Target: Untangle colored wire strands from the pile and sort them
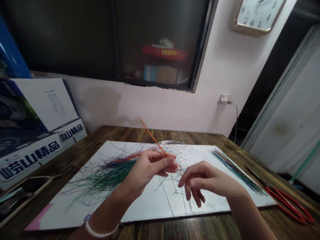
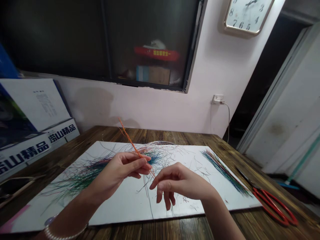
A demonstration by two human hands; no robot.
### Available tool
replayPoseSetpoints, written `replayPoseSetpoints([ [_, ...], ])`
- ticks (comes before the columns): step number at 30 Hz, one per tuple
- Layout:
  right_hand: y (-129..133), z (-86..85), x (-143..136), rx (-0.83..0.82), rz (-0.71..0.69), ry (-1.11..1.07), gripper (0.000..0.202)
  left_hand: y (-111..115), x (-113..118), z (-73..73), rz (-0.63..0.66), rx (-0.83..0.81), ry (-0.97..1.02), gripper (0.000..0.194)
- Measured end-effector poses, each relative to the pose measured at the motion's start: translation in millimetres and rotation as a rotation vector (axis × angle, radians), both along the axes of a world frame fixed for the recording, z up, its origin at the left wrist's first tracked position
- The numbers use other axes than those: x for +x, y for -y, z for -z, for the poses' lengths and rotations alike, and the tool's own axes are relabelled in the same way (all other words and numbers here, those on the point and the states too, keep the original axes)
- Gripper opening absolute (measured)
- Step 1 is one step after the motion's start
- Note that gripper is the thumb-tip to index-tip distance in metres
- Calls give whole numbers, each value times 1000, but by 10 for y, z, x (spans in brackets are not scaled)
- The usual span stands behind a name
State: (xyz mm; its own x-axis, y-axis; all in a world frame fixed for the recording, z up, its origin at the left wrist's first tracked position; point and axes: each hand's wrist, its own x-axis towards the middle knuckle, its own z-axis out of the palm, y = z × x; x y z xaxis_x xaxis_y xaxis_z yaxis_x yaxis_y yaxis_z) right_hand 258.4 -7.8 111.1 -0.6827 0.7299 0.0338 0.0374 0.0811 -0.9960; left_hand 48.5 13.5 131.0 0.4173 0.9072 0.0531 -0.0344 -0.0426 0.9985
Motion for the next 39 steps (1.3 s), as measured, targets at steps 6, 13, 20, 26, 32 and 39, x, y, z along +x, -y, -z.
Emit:
replayPoseSetpoints([
  [6,29,-22,40,94,0,118,31,3,-11,-17,-2,-19,8,24],
  [13,104,-109,-4,446,123,255,25,-7,-22,6,17,-26,6,23],
  [20,113,-49,-69,519,167,301,22,0,-21,-3,81,5,-54,21],
  [26,82,-51,-13,400,50,308,39,36,8,-8,165,147,-133,30],
  [32,-20,-82,43,266,249,108,17,74,33,15,255,182,-159,28],
  [39,-80,18,39,170,453,-225,21,146,89,58,426,91,-175,27],
])
